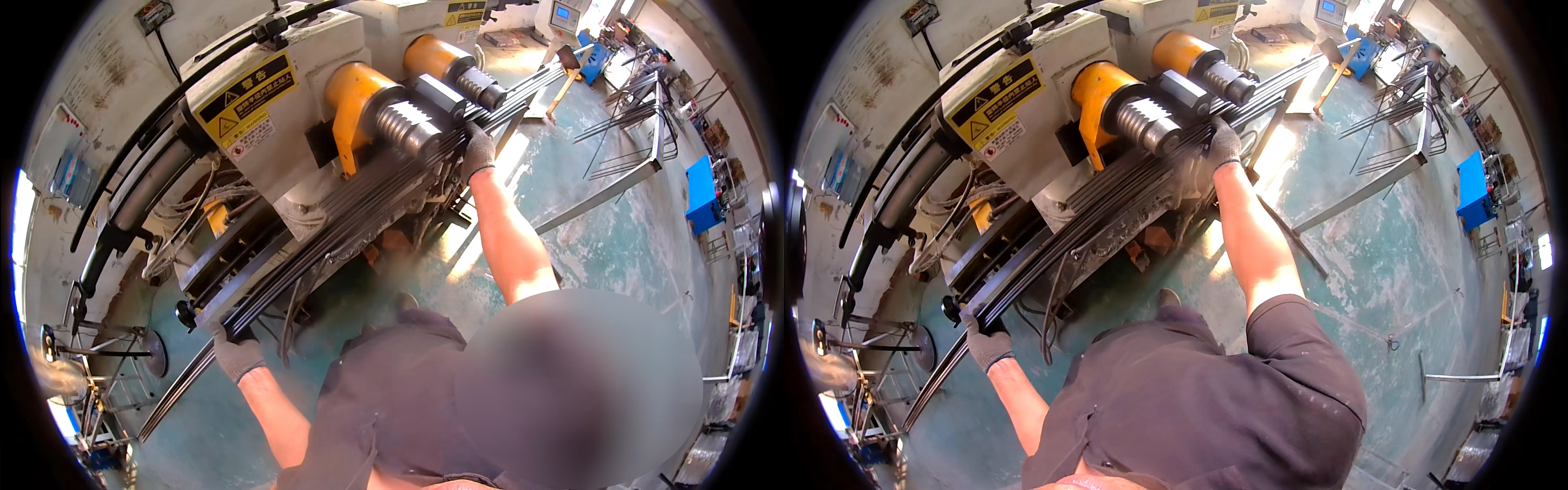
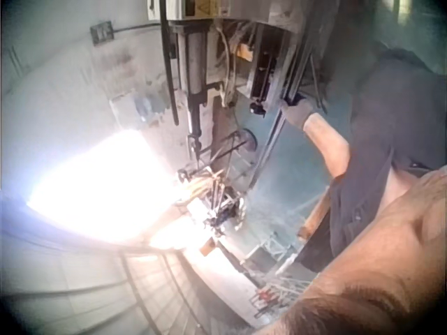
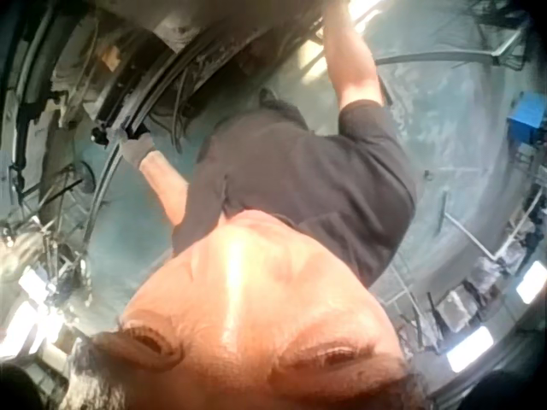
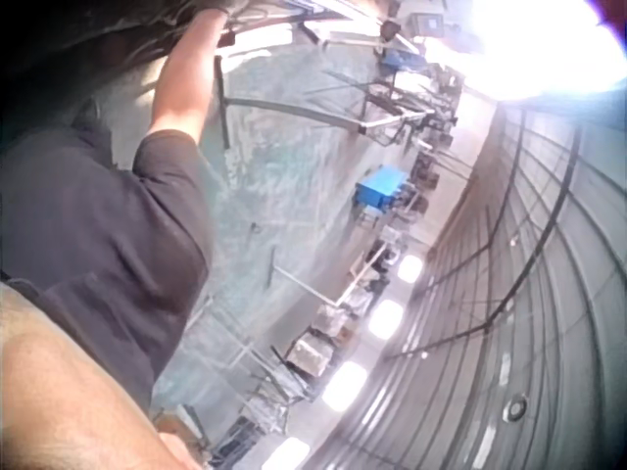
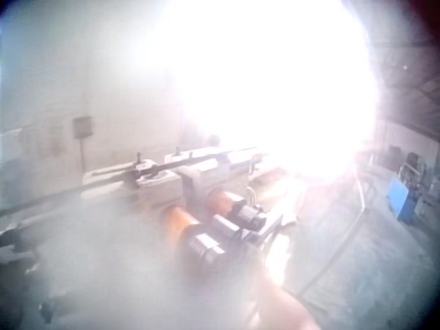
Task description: The person repeatedly picks up metal rods from a stack, feeds them into a bending machine, and removes the bent rods to place them on a rack. The person also briefly measures a rod on a wooden table using a tape measure.
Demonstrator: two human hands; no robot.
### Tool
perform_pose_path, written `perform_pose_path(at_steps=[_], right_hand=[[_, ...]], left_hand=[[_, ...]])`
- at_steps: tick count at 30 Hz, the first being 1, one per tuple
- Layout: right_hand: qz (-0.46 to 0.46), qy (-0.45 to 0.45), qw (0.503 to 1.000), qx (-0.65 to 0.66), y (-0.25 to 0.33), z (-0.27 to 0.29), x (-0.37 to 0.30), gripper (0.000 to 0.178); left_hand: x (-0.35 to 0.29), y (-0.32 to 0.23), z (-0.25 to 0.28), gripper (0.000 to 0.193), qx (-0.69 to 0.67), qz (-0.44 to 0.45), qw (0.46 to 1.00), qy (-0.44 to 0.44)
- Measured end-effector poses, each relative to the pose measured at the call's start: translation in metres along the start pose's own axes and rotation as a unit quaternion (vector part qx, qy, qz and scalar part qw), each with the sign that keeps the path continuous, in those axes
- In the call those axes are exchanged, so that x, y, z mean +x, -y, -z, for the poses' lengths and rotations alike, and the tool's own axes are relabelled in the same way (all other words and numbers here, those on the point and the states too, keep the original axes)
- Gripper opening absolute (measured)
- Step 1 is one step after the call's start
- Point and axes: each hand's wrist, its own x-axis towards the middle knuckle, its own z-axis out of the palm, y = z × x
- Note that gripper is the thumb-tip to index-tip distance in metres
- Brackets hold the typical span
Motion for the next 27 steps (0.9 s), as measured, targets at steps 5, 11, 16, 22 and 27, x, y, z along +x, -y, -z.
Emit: perform_pose_path(at_steps=[5,11,16,22,27], right_hand=[[0.051,-0.038,0.978,-0.198,0.002,-0.011,-0.021,0.032],[0.099,-0.065,0.969,-0.218,0.007,-0.040,-0.052,0.028],[0.004,-0.092,0.995,-0.032,0.014,-0.032,-0.013,0.028],[-0.030,-0.064,0.997,-0.006,-0.010,-0.008,0.029,0.034],[0.017,-0.087,0.992,-0.086,-0.020,-0.020,0.034,0.042]], left_hand=[[0.002,0.052,-0.049,0.033,0.009,0.034,0.999,-0.006],[-0.012,0.111,-0.097,0.033,0.044,0.116,0.992,-0.011],[-0.015,0.140,-0.112,0.040,-0.010,0.136,0.990,0.043],[-0.020,0.111,-0.109,0.035,0.013,0.100,0.993,0.064],[-0.009,0.120,-0.118,0.034,0.061,0.070,0.995,0.027]])
